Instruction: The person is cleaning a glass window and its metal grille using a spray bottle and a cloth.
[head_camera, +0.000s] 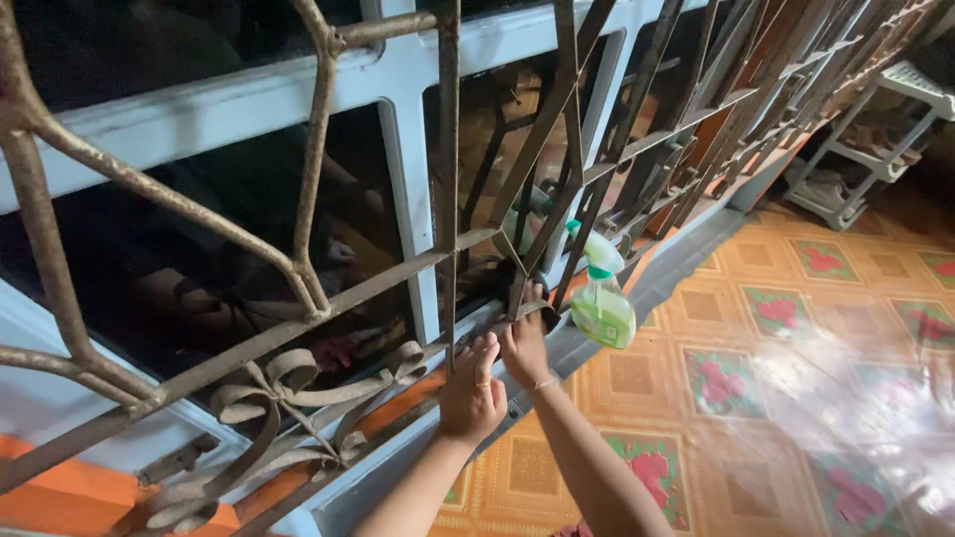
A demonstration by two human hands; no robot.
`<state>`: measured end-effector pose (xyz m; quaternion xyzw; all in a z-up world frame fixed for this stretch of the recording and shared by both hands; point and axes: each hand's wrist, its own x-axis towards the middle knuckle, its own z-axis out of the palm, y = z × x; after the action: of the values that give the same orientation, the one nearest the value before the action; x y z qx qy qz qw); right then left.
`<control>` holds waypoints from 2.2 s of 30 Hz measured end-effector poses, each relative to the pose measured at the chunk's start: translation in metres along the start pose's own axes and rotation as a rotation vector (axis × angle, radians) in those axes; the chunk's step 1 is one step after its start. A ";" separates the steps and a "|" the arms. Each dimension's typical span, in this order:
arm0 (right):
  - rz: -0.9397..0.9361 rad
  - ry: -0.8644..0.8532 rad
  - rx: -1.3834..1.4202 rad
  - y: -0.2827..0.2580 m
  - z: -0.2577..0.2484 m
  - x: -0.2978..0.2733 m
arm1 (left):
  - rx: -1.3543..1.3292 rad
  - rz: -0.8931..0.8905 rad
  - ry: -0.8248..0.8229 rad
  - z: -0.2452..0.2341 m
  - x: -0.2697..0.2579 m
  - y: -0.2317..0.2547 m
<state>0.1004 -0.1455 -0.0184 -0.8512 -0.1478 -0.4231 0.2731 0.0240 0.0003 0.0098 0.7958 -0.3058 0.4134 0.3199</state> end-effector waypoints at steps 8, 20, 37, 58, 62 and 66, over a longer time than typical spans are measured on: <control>0.091 -0.443 -0.002 -0.003 -0.013 -0.006 | 0.023 -0.089 -0.037 -0.005 0.008 0.006; 0.124 -0.592 -0.011 0.004 -0.007 -0.018 | 0.046 -0.078 -0.021 -0.008 0.016 0.002; 0.325 -0.426 0.142 0.024 -0.009 -0.001 | 0.076 -0.122 -0.062 -0.023 0.015 0.009; 0.134 -0.362 0.088 0.015 -0.013 -0.007 | 0.022 -0.108 -0.079 -0.020 0.004 0.010; 0.369 -0.353 0.135 0.005 -0.014 -0.006 | -0.004 -0.128 -0.099 -0.018 -0.003 0.008; 0.333 -0.283 0.198 -0.007 -0.022 -0.003 | -0.011 -0.087 -0.075 -0.020 -0.002 0.008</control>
<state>0.0810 -0.1532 -0.0073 -0.8838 -0.0828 -0.2321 0.3977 0.0077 0.0117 0.0189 0.8215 -0.2849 0.3671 0.3304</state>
